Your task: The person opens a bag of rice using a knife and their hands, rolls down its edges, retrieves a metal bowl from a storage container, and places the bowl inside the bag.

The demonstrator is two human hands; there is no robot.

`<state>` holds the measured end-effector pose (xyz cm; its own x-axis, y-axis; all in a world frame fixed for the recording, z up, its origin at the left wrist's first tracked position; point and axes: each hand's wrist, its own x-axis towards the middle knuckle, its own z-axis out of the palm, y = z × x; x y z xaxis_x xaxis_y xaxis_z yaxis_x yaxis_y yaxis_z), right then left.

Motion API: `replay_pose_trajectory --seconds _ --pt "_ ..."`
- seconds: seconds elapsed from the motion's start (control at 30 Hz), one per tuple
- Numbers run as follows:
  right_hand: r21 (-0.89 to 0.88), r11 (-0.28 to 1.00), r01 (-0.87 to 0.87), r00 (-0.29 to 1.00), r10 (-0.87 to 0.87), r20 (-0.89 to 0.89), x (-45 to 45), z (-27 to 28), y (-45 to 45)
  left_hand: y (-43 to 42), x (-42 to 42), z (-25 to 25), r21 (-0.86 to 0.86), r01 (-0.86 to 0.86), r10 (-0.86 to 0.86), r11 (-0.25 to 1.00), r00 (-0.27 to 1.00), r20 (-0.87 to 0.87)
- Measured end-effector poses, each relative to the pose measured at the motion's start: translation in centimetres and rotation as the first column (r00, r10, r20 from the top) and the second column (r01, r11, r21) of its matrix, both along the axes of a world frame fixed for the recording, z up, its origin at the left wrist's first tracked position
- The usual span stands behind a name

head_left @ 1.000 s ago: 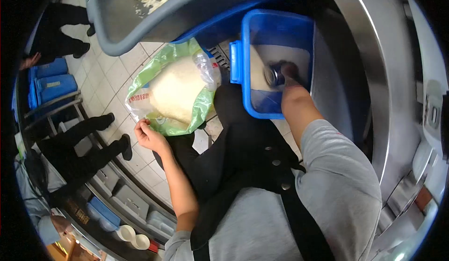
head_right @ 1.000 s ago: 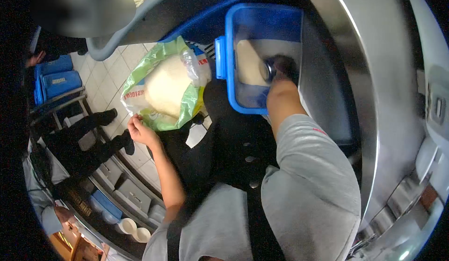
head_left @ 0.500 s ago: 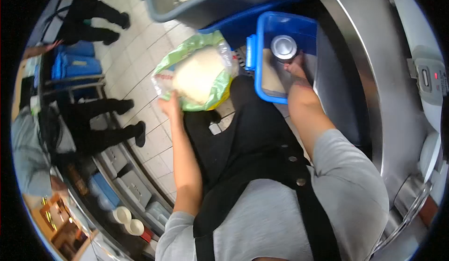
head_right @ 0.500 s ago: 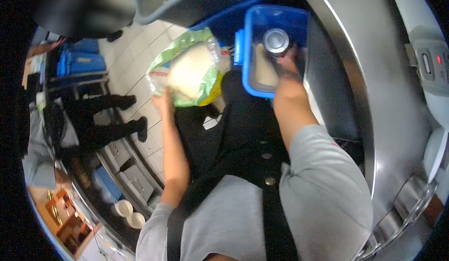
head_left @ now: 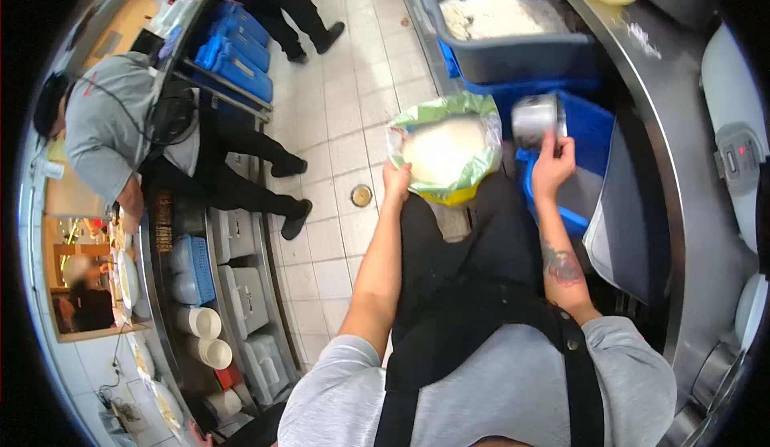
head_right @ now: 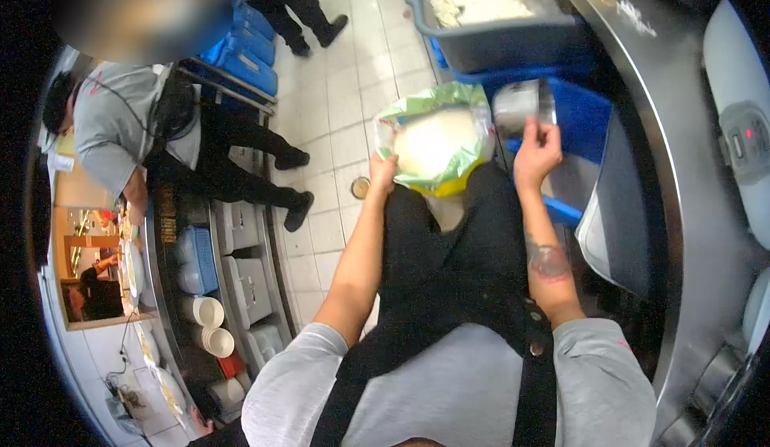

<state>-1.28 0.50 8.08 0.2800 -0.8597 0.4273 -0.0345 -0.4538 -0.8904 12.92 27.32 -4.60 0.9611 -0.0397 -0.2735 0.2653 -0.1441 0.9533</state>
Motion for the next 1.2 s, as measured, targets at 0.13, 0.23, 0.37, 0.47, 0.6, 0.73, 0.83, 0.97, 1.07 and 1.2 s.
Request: replay_pose_trajectory --seconds 0.13,0.23,0.37,0.47,0.6,0.73,0.83,0.97,1.07,1.2 --pt "-0.334 0.87 -0.362 0.925 0.381 -0.01 3.6 2.0 5.5 0.5 -1.0 -0.5 -0.063 -0.065 0.068 0.996 0.996 0.054" --pt "-0.543 0.515 -0.663 0.747 0.507 -0.431 6.9 0.0 7.8 1.2 -0.5 -3.4 -0.522 -0.073 0.07 0.85 0.997 -0.026" --pt "-0.289 0.475 -0.831 0.479 0.347 -0.806 8.5 -5.4 9.1 0.6 -0.9 -3.6 -0.541 -0.157 0.137 0.826 0.988 -0.078" --pt "-0.248 0.549 -0.798 0.542 0.475 -0.693 5.6 -4.3 9.1 0.5 0.4 -4.9 -0.335 -0.143 0.114 0.931 0.988 -0.105" --pt "-0.22 0.662 -0.716 0.665 0.552 -0.504 -1.0 -0.9 7.3 -0.7 0.8 -1.7 0.292 -0.172 0.183 0.941 0.983 -0.013" --pt "-0.162 0.793 -0.587 0.768 0.483 -0.42 -6.9 -0.7 4.9 -1.7 0.9 -0.5 0.334 -0.201 0.235 0.921 0.97 -0.065" --pt "-0.155 0.847 -0.508 0.793 0.39 -0.468 -10.9 0.2 3.8 -2.1 0.3 0.1 0.335 -0.22 0.238 0.916 0.971 -0.014" --pt "-0.181 0.855 -0.486 0.753 0.304 -0.584 -14.1 -0.4 3.2 -3.3 -3.5 3.3 0.49 -0.295 0.292 0.821 0.953 0.083" --pt "-0.139 0.848 -0.511 0.727 0.34 -0.596 -15.2 -1.1 2.5 -5.0 -8.6 5.4 0.56 -0.392 0.15 0.73 0.891 0.428" --pt "-0.03 0.823 -0.568 0.741 0.495 -0.454 -19.0 -1.1 4.0 -9.3 -14.8 6.0 0.428 -0.065 -0.296 0.901 0.629 0.719"
